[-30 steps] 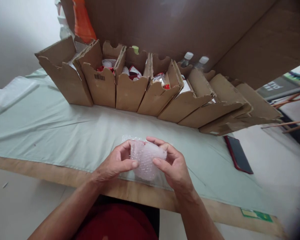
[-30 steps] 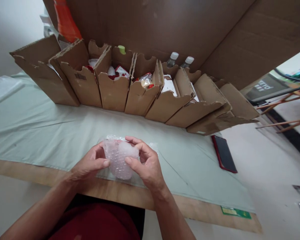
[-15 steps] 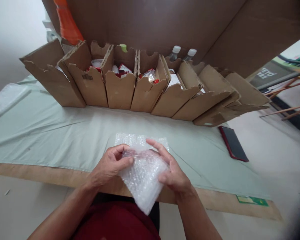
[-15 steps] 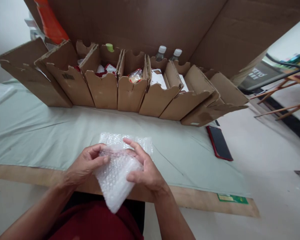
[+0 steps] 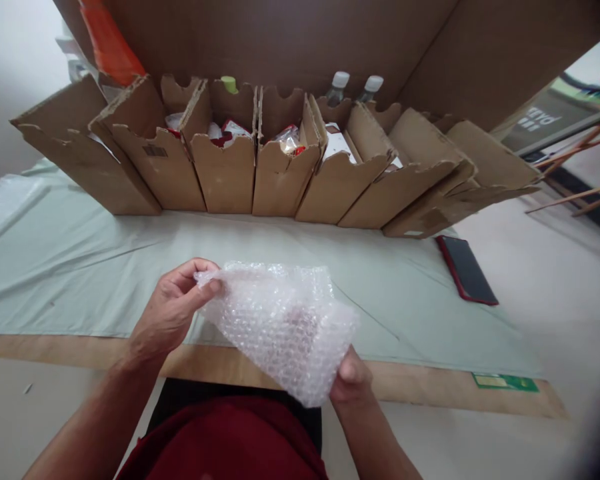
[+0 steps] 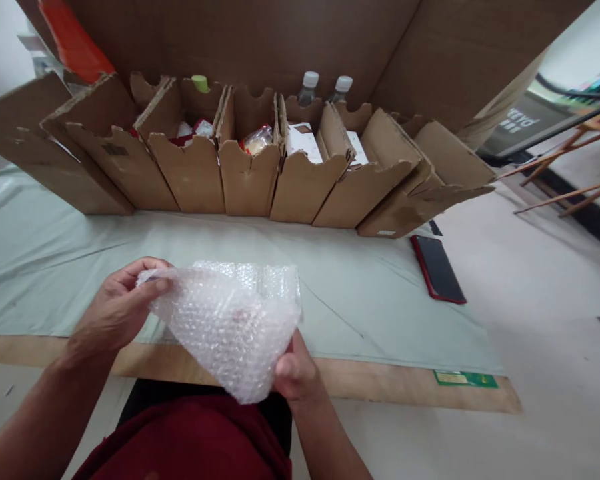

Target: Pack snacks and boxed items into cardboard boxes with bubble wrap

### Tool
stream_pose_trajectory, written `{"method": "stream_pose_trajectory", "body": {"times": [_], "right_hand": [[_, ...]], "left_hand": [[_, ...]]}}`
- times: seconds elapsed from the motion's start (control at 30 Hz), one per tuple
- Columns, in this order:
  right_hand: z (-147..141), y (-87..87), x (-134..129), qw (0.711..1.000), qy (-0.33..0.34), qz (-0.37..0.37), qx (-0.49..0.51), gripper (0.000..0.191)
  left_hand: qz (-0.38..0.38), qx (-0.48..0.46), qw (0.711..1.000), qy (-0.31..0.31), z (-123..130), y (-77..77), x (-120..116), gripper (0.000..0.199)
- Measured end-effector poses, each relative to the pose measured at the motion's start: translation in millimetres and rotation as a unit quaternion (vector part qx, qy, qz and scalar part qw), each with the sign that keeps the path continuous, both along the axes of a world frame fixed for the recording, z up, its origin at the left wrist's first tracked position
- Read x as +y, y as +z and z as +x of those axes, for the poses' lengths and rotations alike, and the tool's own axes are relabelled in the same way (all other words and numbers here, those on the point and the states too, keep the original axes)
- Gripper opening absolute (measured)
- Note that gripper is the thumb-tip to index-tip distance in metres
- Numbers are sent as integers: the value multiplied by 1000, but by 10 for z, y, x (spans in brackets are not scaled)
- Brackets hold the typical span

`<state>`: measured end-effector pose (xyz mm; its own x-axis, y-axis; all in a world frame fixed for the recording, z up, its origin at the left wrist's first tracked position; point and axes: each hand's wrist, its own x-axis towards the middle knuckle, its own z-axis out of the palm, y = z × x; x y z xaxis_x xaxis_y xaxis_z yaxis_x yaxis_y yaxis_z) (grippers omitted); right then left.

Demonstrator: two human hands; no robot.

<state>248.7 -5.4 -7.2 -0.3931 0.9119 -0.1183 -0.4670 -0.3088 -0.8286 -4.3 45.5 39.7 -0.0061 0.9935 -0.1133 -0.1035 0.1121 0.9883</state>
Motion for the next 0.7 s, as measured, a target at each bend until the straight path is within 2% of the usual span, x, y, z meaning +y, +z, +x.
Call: {"method": "stream_pose_trajectory", "body": {"times": [0.1,0.17,0.2,0.23,0.27,0.33,0.4,0.43,0.47,0.53,0.6,0.63,0.7], "right_hand": [[154,124,120,997,-53,37,-34,89],[350,260,233,984,-62,125,-110,69],[458,343,297,963,-74,190,-174,53],[561,427,361,926,-93,266,-251,38],[652,503,423,871,-119,342,-332,27],[782,588,516,725,-167,465,-480,19],[860,544,541,593,-160,525,-589,21],[897,479,527,547,-133,535,-630,22],[942,398,499,515,-99,535,-662,23],[1069,253,427,491,-48,522,-696,21],[1227,232,390,500,-56,510,-698,16],[1300,292,402,508,-78,507,-692,14],[1396,559,509,519,-131,507,-676,12]], "left_hand": [[53,36,997,-32,-80,78,83,21],[123,68,989,-49,-153,184,145,17],[162,87,981,-55,-192,241,175,14],[197,109,972,-62,-230,290,203,11],[228,137,962,-66,-267,321,228,9],[272,217,936,-59,-342,292,265,3],[295,326,896,-64,-429,124,272,5],[298,383,870,-82,-482,0,261,11],[297,433,844,-112,-542,-135,240,17],[291,494,800,-177,-674,-377,176,31],[298,505,787,-193,-784,-499,113,40],[309,498,789,-182,-809,-503,95,42],[338,476,800,-140,-758,-422,98,41]]}}
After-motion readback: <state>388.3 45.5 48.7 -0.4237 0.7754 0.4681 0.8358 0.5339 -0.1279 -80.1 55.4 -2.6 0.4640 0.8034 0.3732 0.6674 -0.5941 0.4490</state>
